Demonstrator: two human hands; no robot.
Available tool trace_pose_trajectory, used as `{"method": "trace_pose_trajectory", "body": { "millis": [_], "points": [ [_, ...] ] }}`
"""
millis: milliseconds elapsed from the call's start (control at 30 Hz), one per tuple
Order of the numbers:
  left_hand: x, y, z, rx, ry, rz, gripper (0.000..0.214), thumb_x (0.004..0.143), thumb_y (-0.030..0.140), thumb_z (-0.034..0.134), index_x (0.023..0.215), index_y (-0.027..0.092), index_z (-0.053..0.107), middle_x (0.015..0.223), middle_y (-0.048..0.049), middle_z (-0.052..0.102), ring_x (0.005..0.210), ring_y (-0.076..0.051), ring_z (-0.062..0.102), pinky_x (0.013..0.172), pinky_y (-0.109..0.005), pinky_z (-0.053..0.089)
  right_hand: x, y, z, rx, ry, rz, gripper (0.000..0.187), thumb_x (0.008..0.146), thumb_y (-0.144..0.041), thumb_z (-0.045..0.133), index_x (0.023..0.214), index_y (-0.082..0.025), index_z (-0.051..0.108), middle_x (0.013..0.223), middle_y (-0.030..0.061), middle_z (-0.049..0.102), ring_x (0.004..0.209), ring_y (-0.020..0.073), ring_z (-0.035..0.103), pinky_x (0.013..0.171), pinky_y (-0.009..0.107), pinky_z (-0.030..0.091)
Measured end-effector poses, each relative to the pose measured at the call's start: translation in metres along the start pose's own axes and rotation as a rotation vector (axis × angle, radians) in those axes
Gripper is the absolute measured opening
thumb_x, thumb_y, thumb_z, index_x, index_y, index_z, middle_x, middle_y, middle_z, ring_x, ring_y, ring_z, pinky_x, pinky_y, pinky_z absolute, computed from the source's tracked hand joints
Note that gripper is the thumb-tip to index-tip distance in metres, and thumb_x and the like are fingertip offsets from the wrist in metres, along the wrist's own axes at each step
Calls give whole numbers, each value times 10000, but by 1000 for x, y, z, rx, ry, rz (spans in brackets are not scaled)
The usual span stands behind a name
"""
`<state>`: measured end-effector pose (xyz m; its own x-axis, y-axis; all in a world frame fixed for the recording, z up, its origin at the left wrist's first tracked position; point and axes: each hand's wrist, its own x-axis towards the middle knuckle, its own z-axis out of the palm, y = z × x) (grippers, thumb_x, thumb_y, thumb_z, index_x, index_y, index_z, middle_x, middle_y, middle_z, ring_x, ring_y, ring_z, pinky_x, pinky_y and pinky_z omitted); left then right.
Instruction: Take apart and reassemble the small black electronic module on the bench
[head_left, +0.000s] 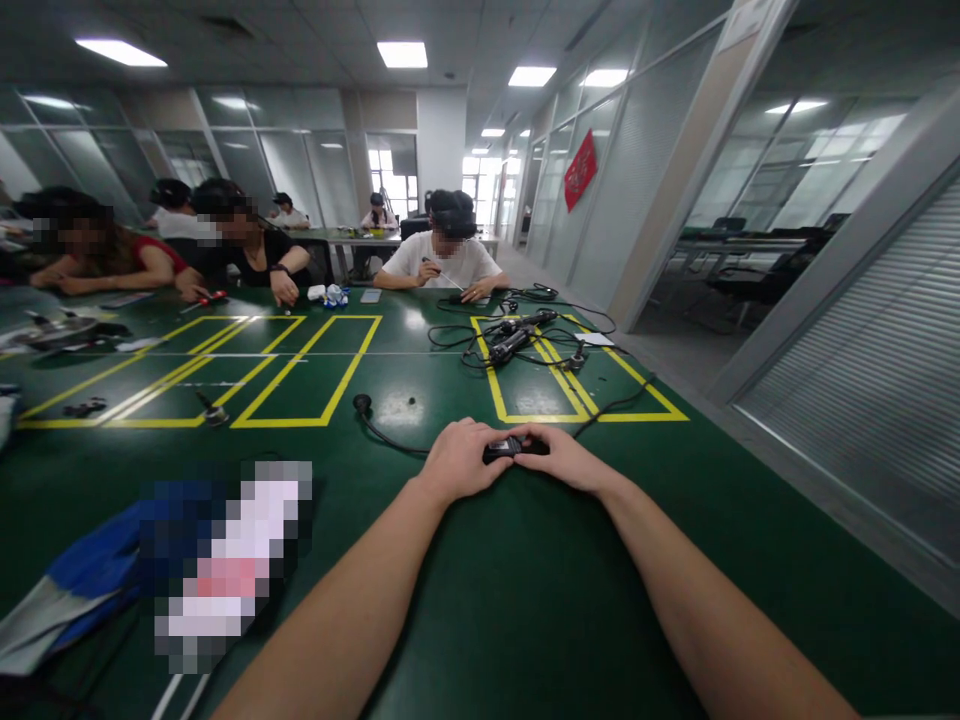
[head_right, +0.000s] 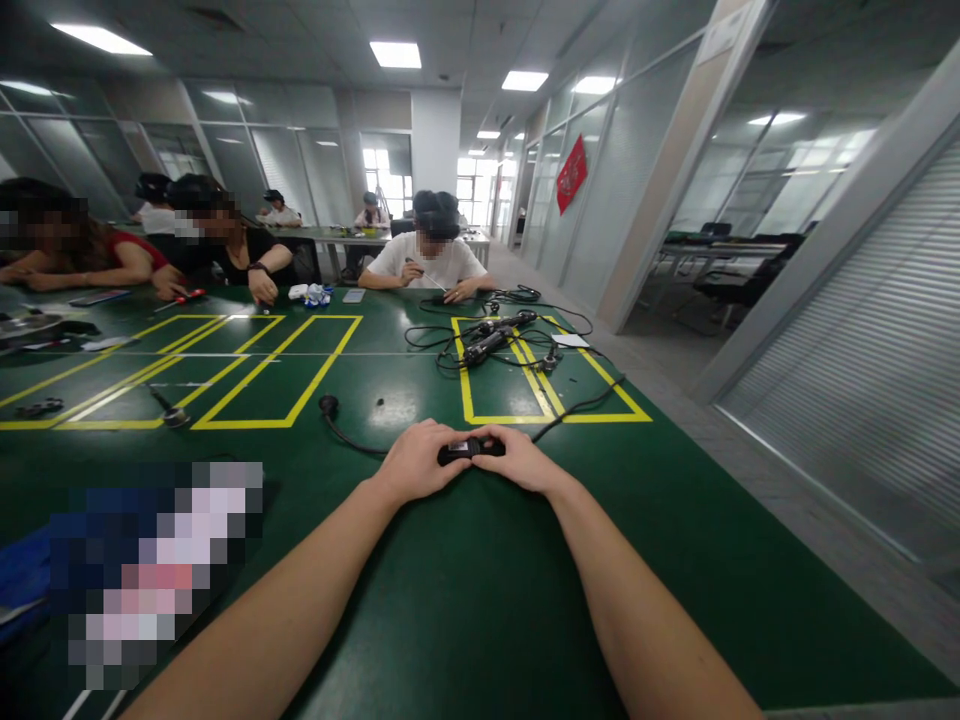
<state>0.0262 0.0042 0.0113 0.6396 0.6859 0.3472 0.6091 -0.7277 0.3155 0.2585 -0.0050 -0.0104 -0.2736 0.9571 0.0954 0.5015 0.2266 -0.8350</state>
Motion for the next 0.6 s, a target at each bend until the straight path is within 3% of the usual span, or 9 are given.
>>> {"method": "trace_pose_trajectory", "body": {
  "millis": [200, 600],
  "points": [
    [-2, 0, -1, 12, 6, 23, 396, 943, 378, 729, 1326, 285, 764, 1177, -63, 822, 1045, -284, 704, 943, -435, 556, 0, 2, -2, 58, -19, -17, 508, 717, -193, 798, 1224, -217, 761, 1178, 49, 782, 1128, 265, 698, 1101, 455, 507],
    [-3, -2, 0, -10, 23, -2, 441, 955, 367, 682, 1363, 205, 721, 1185, -103, 811, 1069, -302, 694, 965, -460, 576, 2, 0, 2, 37, 21, 13, 398, 805, -299, 788, 1195, -223, 783, 1158, 57, 792, 1101, 267, 702, 1088, 474, 515]
  ]
}}
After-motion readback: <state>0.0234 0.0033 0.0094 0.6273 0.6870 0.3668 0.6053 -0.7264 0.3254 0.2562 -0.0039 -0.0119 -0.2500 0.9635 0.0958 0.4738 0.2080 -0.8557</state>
